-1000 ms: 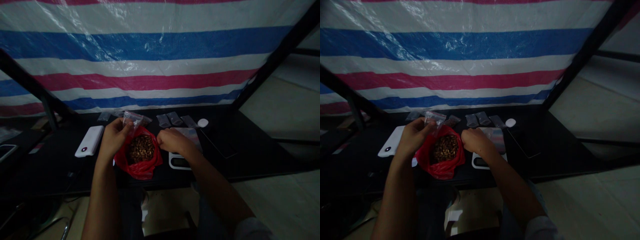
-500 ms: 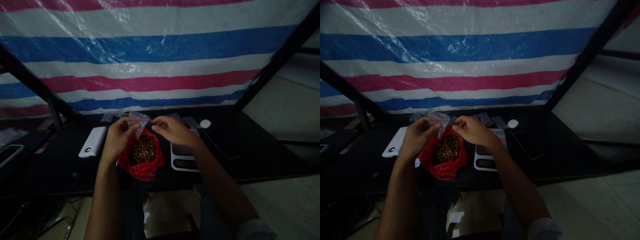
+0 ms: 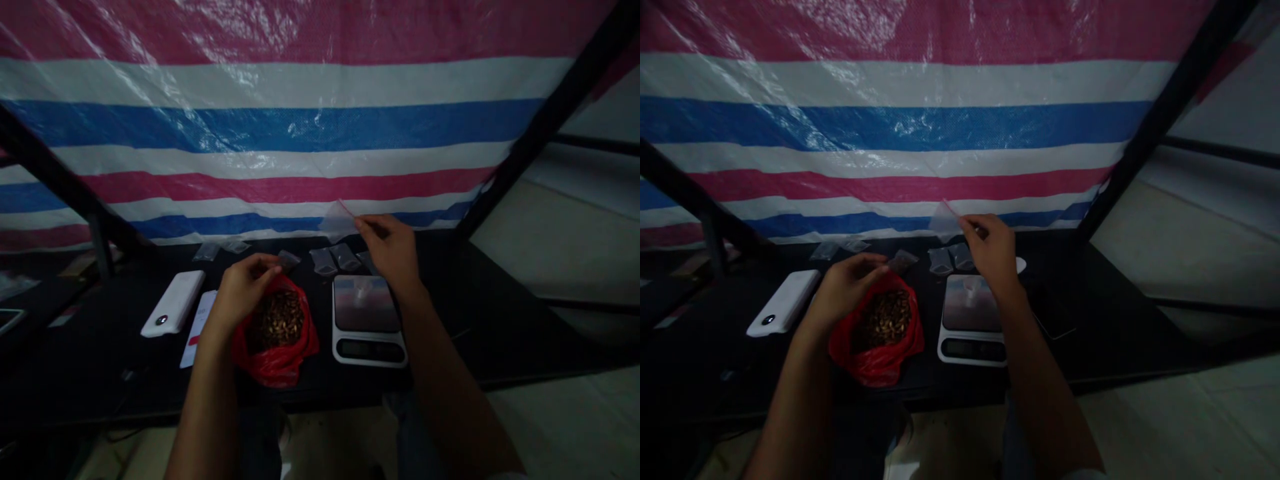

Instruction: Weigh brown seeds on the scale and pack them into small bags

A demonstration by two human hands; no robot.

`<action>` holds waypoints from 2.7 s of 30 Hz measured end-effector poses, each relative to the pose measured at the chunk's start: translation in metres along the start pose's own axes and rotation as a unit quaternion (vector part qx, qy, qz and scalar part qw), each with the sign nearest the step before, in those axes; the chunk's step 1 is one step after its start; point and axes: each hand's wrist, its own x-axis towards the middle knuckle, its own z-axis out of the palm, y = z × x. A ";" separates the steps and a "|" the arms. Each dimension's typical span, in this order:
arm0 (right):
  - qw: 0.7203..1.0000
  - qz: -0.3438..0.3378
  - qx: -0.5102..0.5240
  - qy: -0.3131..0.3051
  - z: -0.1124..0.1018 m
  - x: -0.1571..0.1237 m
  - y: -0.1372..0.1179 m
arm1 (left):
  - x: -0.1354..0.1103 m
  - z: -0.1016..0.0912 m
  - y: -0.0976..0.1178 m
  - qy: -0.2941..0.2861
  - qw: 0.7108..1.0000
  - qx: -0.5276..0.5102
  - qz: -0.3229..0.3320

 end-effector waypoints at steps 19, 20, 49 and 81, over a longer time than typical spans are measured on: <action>0.838 0.017 -0.386 -0.386 0.057 -0.038 -0.023 | 0.076 0.055 -0.022 -0.100 0.948 0.302 -0.009; 0.837 0.020 -0.384 -0.388 0.057 -0.038 -0.022 | 0.075 0.053 -0.022 -0.087 0.954 0.288 0.004; 0.862 0.156 0.189 -0.443 0.008 -0.026 -0.044 | -0.041 0.027 0.035 -0.061 0.989 -0.128 0.049; 0.821 0.209 0.282 -0.449 0.030 -0.040 -0.032 | -0.045 0.025 0.048 -0.114 0.985 -0.129 -0.028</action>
